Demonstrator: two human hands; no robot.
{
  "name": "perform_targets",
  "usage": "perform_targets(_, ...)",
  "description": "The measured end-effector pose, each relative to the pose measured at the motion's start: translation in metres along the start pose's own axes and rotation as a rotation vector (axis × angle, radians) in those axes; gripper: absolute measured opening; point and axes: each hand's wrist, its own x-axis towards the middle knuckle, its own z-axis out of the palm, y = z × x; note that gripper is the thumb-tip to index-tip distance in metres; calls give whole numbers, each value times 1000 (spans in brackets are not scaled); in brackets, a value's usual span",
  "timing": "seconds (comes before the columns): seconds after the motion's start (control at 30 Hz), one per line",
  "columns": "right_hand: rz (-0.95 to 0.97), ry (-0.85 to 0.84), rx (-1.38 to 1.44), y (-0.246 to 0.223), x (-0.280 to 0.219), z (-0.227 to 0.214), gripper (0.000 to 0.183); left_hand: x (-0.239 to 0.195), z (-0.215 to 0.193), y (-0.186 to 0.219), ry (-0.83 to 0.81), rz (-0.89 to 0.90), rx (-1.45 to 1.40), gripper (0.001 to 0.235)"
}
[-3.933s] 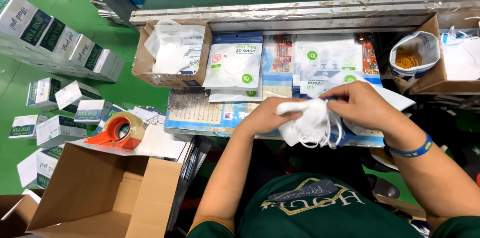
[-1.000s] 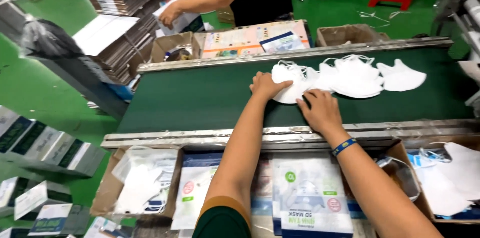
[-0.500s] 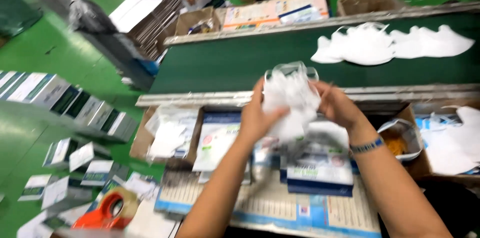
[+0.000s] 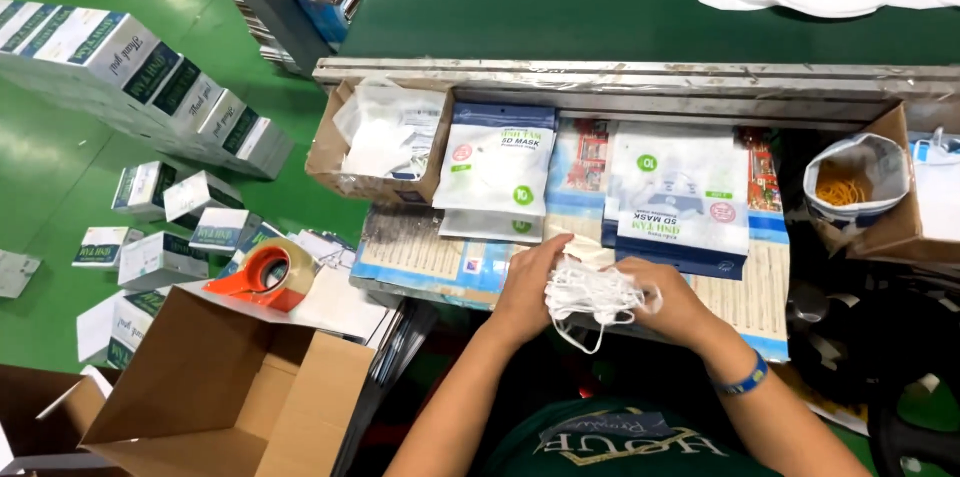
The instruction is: Packaging white face masks into plastic sleeves and then into larger shipping boxes.
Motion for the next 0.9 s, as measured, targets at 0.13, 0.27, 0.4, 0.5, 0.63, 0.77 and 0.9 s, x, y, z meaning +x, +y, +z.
perform_targets(0.13, -105, 90, -334, -23, 16, 5, 42, -2, -6, -12, 3, 131, 49, 79)
perform_targets(0.27, -12, 57, -231, -60, 21, 4, 47, -6, 16, -33, -5, 236, 40, 67)
perform_targets(0.4, 320, 98, 198, 22, -5, 33, 36, -14, 34, -45, -5, 114, 46, 64)
perform_targets(0.5, 403, 122, 711, 41, -11, 18, 39, -5, 13, -10, -54, -61, -361, 66)
perform_targets(0.63, 276, 15, 328, 7, -34, -12, 40, -23, 8, 8, -231, -54, -927, 70)
perform_targets(0.77, 186, -66, 35, -2, -35, -46, 42, -20, -4, -15, -381, -189, -770, 34)
perform_targets(0.9, 126, 228, -360, 6, -32, -80, 30, 22, -25, 12, -622, -241, -220, 50)
